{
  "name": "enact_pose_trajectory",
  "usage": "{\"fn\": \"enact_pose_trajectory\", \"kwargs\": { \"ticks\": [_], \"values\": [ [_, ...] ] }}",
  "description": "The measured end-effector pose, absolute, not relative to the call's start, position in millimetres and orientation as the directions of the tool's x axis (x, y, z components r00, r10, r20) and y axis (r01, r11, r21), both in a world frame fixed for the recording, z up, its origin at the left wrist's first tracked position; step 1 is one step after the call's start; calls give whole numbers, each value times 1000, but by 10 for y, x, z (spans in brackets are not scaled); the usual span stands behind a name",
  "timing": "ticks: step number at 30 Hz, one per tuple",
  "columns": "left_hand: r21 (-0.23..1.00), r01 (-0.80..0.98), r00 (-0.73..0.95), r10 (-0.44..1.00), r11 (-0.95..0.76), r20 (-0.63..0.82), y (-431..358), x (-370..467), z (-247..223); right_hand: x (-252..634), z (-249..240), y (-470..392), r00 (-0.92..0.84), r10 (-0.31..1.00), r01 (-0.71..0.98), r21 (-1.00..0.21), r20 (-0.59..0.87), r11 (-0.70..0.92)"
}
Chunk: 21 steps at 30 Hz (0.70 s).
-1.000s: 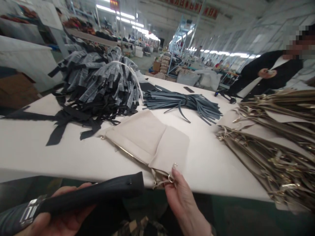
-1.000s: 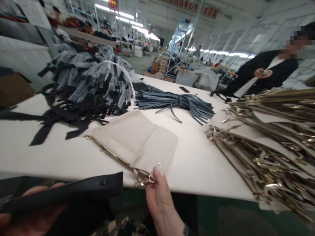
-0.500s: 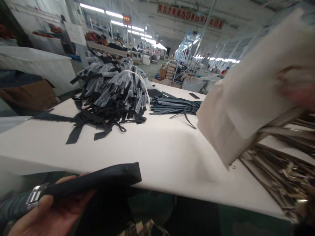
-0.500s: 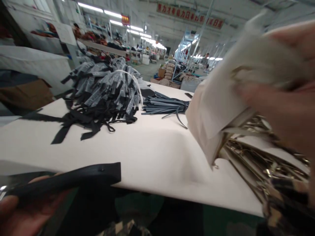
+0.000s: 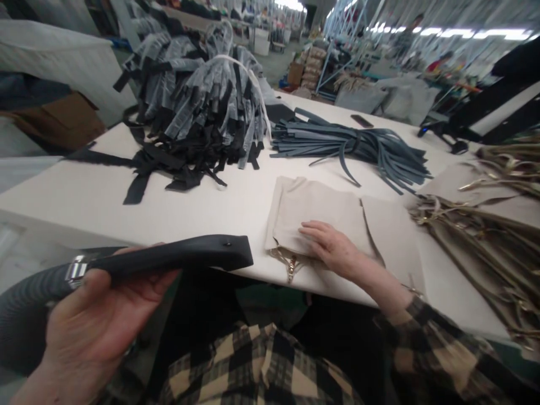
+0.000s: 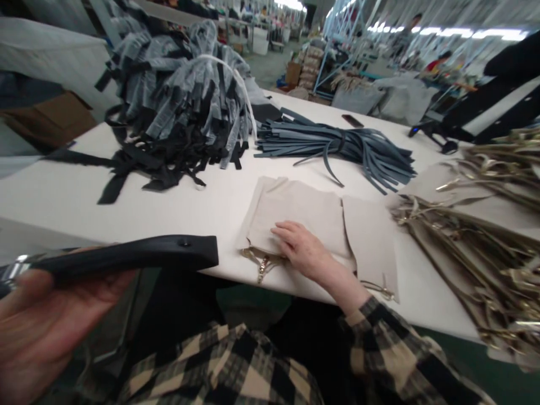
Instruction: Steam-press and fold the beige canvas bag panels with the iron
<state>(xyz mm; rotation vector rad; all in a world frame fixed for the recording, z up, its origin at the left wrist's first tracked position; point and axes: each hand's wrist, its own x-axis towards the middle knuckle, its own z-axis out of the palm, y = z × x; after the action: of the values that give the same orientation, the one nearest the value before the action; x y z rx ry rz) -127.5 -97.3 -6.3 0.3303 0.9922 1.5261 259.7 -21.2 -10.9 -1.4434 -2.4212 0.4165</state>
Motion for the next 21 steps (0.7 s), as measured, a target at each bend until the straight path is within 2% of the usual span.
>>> {"fn": "enact_pose_trajectory", "kwargs": {
  "ticks": [4, 8, 16, 21],
  "values": [
    [768, -637, -274, 916, 56, -294, -740, -971, 111, 2408, -339, -210, -474, 879, 852, -225, 52, 473],
    [756, -650, -207, 942, 69, -264, -488, -770, 182, 2342, -439, -241, -422, 906, 882, -215, 35, 419],
    [778, -624, -111, 976, 77, -186, -157, -433, 274, 2418, -444, -238, -344, 937, 832, -445, 55, 332],
    [808, -581, -109, 975, 96, -194, -200, -447, 338, 2589, -275, -126, -378, 923, 667, -713, -72, 217]
  ]
}}
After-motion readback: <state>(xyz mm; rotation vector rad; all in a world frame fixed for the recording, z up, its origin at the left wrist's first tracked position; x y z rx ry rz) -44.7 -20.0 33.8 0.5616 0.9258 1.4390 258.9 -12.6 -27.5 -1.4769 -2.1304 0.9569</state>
